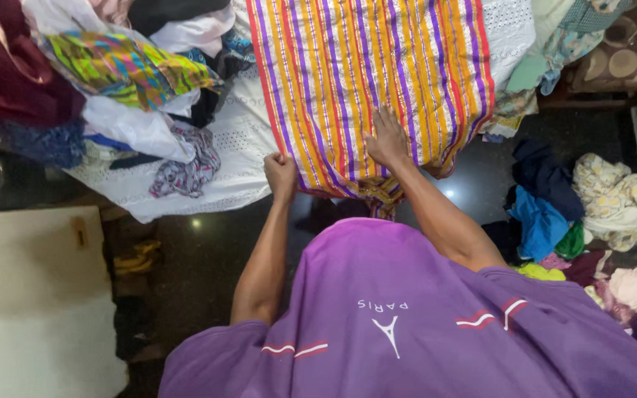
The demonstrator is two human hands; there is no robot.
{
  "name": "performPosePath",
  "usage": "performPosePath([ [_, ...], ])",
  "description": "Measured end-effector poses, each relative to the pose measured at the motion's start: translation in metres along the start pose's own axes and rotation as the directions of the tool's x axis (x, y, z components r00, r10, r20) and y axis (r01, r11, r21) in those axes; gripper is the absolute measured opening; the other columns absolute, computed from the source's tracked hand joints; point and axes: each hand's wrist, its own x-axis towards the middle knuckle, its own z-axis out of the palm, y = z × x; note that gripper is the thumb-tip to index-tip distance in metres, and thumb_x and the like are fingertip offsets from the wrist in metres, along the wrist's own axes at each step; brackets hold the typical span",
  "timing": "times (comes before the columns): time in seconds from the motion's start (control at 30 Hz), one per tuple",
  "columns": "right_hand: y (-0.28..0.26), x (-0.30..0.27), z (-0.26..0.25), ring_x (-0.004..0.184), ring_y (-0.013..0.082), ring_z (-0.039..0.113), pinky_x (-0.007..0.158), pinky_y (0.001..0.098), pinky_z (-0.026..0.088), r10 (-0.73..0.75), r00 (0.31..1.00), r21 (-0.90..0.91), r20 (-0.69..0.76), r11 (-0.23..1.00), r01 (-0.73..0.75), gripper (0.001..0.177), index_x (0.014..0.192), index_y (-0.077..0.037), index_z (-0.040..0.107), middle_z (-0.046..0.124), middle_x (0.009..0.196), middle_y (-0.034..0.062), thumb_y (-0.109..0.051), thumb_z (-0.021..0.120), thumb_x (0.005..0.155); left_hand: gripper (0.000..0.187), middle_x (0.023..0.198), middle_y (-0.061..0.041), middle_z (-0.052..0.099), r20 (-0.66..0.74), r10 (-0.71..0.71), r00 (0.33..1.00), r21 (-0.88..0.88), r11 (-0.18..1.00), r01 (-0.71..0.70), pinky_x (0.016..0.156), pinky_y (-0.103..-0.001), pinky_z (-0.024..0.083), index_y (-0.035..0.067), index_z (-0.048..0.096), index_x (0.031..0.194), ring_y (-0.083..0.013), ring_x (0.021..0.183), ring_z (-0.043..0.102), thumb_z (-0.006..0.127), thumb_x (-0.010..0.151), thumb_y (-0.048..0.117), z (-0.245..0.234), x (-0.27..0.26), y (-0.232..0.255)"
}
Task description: The person picks up a striped garment from a pile on the bed, spreads it out flat, and folds it by hand into a neat rectangular shape.
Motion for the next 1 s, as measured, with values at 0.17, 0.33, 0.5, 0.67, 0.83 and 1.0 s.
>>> performPosePath([
  [0.17,0.032,0.013,0.007,0.157,0.0360,0.019,0.129,0.0432,0.016,-0.177,0.983,-0.055,0.046,0.982,0.179,0.070,0.159,-0.002,0.032,0.023,0.168,0.0190,-0.034,0.055,0.102,0.037,0.082,-0.016,0.073,0.197,-0.187,0.962,0.069,0.982,0.176,0.074,-0.041,0.056,-0.002,0.067,0.100,-0.0290,0.078,0.073,0.071,0.088,0.032,-0.012,-0.002,-0.030],
  [0.33,0.041,0.014,-0.008,0.154,0.0367,0.024,0.127,0.0443,0.020,-0.254,0.964,-0.031,0.073,0.966,0.257,0.065,0.159,-0.006,0.035,0.026,0.167,0.0201,-0.023,0.058,0.100,0.032,0.087,-0.020,0.070,-0.085,0.208,0.974,0.018,0.978,-0.208,0.074,-0.045,0.052,0.000,0.066,0.097,-0.0363,0.079,0.068,0.060,0.103,0.031,-0.045,0.000,-0.007],
  [0.5,0.043,0.011,-0.015,0.152,0.0366,0.029,0.124,0.0435,0.023,-0.291,0.955,-0.030,0.059,0.956,0.293,0.065,0.157,-0.011,0.039,0.030,0.165,0.0208,-0.014,0.060,0.095,0.024,0.104,-0.021,0.066,-0.081,0.211,0.974,0.320,0.931,-0.175,0.084,-0.050,0.048,0.002,0.061,0.106,-0.0408,0.098,0.063,0.065,0.099,0.025,-0.062,-0.018,0.026],
  [0.67,0.052,0.006,-0.018,0.151,0.0386,0.030,0.125,0.0423,0.026,-0.348,0.936,0.040,0.044,0.937,0.346,0.069,0.157,-0.006,0.039,0.032,0.163,0.0251,-0.017,0.064,0.094,0.047,0.128,-0.025,0.055,-0.049,0.193,0.980,0.529,0.837,-0.139,0.098,-0.051,0.044,0.001,0.053,0.124,-0.0411,0.118,0.053,0.070,0.083,0.018,-0.031,-0.042,0.017],
  [0.83,0.061,-0.023,-0.026,0.138,0.0385,0.049,0.115,0.0441,0.039,-0.392,0.903,0.204,-0.176,0.883,0.423,0.050,0.141,-0.006,0.058,0.054,0.147,0.0238,-0.019,0.069,0.095,0.056,0.145,-0.026,0.048,0.204,0.505,0.839,0.557,0.645,-0.523,0.115,-0.054,0.039,0.000,0.048,0.143,-0.0426,0.135,0.047,0.069,0.098,0.025,0.036,-0.056,0.005],
  [1.0,0.104,-0.034,-0.033,0.103,0.0277,0.071,0.089,0.0373,0.057,-0.064,0.918,0.466,-0.392,0.846,0.258,0.029,0.123,-0.008,0.071,0.071,0.120,0.0156,-0.019,0.066,0.096,0.068,0.155,-0.022,0.042,0.280,0.546,0.789,0.489,0.626,-0.607,0.116,-0.054,0.033,0.002,0.044,0.149,-0.0424,0.142,0.040,0.070,0.089,0.025,0.069,-0.068,0.015],
])
